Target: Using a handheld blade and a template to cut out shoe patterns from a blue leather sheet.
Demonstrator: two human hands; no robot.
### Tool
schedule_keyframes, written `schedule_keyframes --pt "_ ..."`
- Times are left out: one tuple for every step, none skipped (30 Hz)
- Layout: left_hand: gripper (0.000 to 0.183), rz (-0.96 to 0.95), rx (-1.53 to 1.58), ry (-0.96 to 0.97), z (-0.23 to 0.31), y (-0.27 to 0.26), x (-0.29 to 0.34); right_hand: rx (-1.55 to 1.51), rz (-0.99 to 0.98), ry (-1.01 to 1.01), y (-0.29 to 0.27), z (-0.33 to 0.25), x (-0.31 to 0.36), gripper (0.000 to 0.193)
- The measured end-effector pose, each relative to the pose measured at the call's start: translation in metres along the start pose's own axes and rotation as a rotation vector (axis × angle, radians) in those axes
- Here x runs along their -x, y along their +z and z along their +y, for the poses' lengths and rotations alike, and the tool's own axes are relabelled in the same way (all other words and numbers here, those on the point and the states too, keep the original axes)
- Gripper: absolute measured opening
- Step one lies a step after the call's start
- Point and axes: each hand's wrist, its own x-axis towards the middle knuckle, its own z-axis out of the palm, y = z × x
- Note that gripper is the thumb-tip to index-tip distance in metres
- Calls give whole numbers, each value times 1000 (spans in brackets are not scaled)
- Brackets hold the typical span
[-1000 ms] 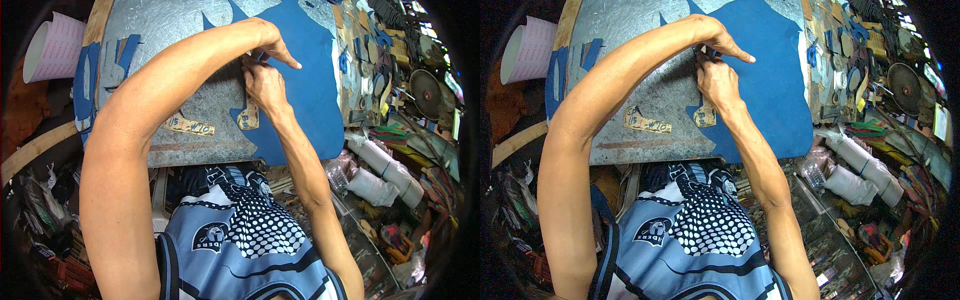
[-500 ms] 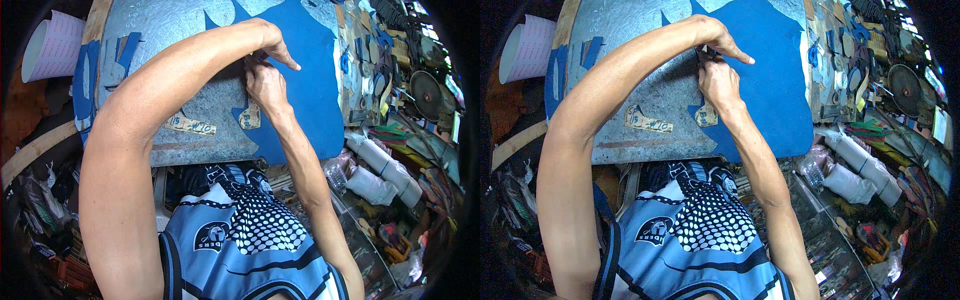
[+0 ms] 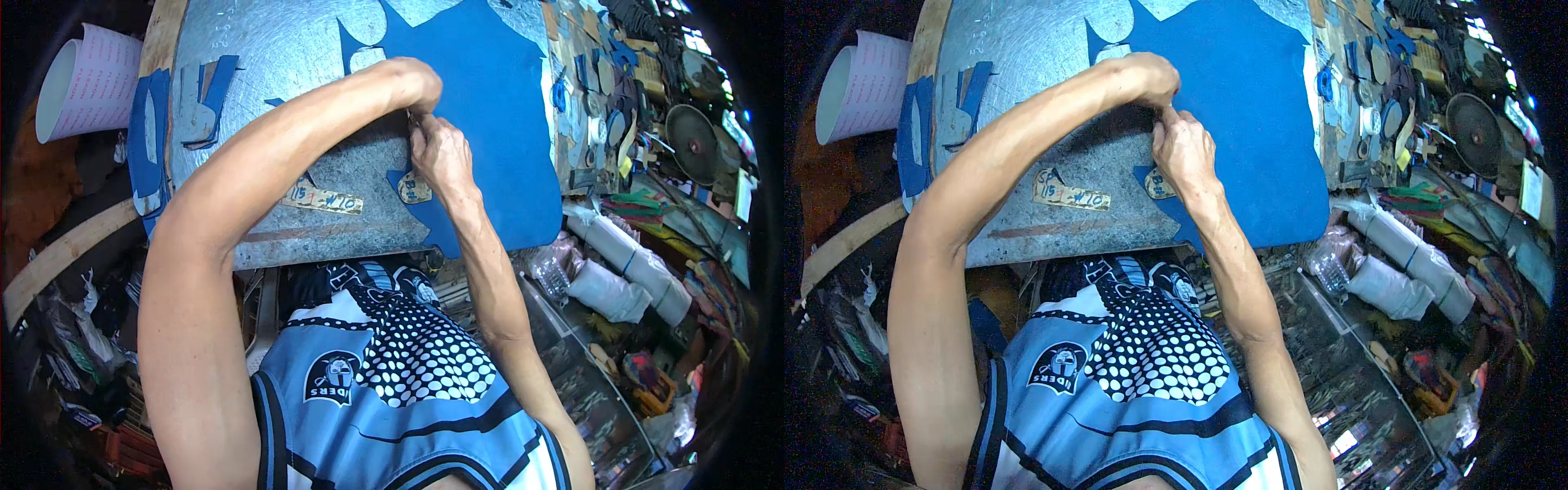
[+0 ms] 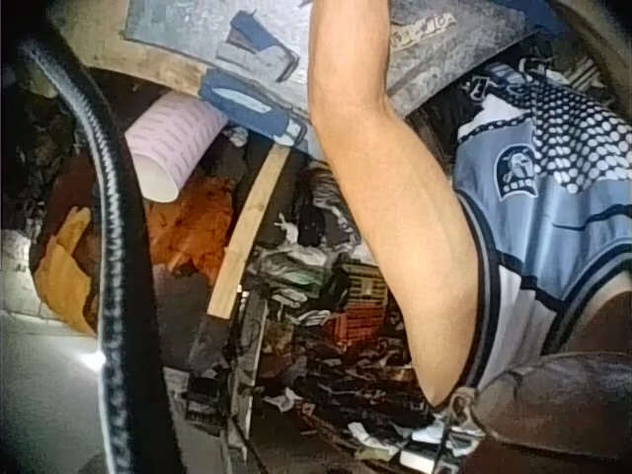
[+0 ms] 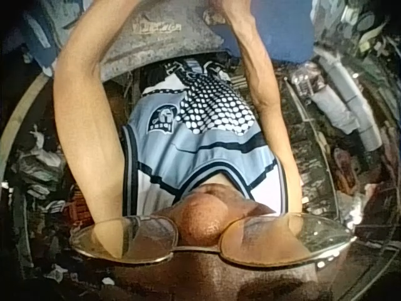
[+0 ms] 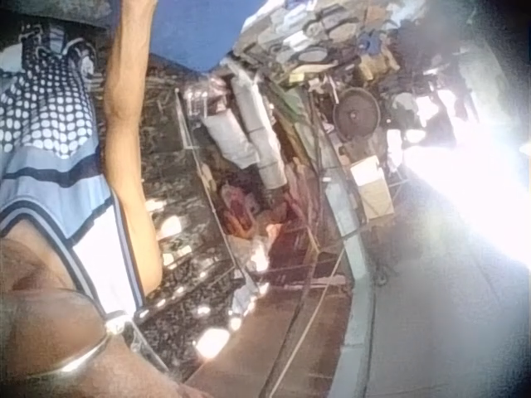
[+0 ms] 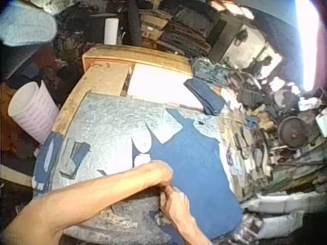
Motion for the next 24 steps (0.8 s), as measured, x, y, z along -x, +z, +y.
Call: schedule_keyframes --pt "39 98 22 24 -1 12 4 -29 -9 22 -3 -4 5 23" --pt "39 196 45 50 -2 26 9 -58 -17 46 -5 -7 11 22" --pt "38 193 -25 80 1 33 16 -80 -2 60 -5 -10 17 21" --pt "43 192 -31 67 8 41 24 -78 4 76 -6 -11 24 21" --pt "47 272 23 84 13 50 34 -82 14 93 -6 -12 32 22" --pt "52 355 81 93 14 59 44 -87 24 100 -7 -16 38 23" --pt "66 356 125 99 15 67 45 -98 28 126 -8 -20 46 26" --pt "66 353 120 110 17 75 46 -96 33 137 -9 -22 53 26" --pt "69 425 107 100 19 81 48 -91 38 149 -8 -22 61 27" --pt "73 498 95 89 21 85 48 -86 43 160 -7 -22 68 28" --pt "80 489 90 86 24 87 46 -84 59 164 -5 -21 75 27" --pt "80 486 86 97 24 89 46 -82 64 175 -6 -25 80 27" --pt "82 499 96 90 23 91 46 -84 54 203 -7 -28 86 27" --pt "83 512 106 82 22 93 46 -86 44 231 -7 -31 90 27" --pt "85 480 92 80 22 91 46 -84 48 241 -8 -32 94 27" --pt "85 478 89 90 23 91 45 -84 49 253 -7 -33 99 28" --pt "86 481 87 84 23 91 45 -85 50 264 -6 -33 103 28" --pt "87 486 86 76 23 91 45 -84 53 271 -6 -34 105 28" --pt "88 471 81 80 23 91 44 -89 54 279 -6 -34 107 29" --pt "88 470 78 86 23 90 44 -95 54 285 -7 -35 108 29" --pt "88 464 76 85 23 90 44 -94 57 289 -6 -36 109 29" --pt "89 458 74 84 22 91 44 -95 59 296 -5 -36 110 30" --pt "89 459 71 87 21 91 44 -97 62 303 -4 -36 110 30" --pt "89 459 66 86 21 91 44 -96 65 305 -4 -37 111 30"
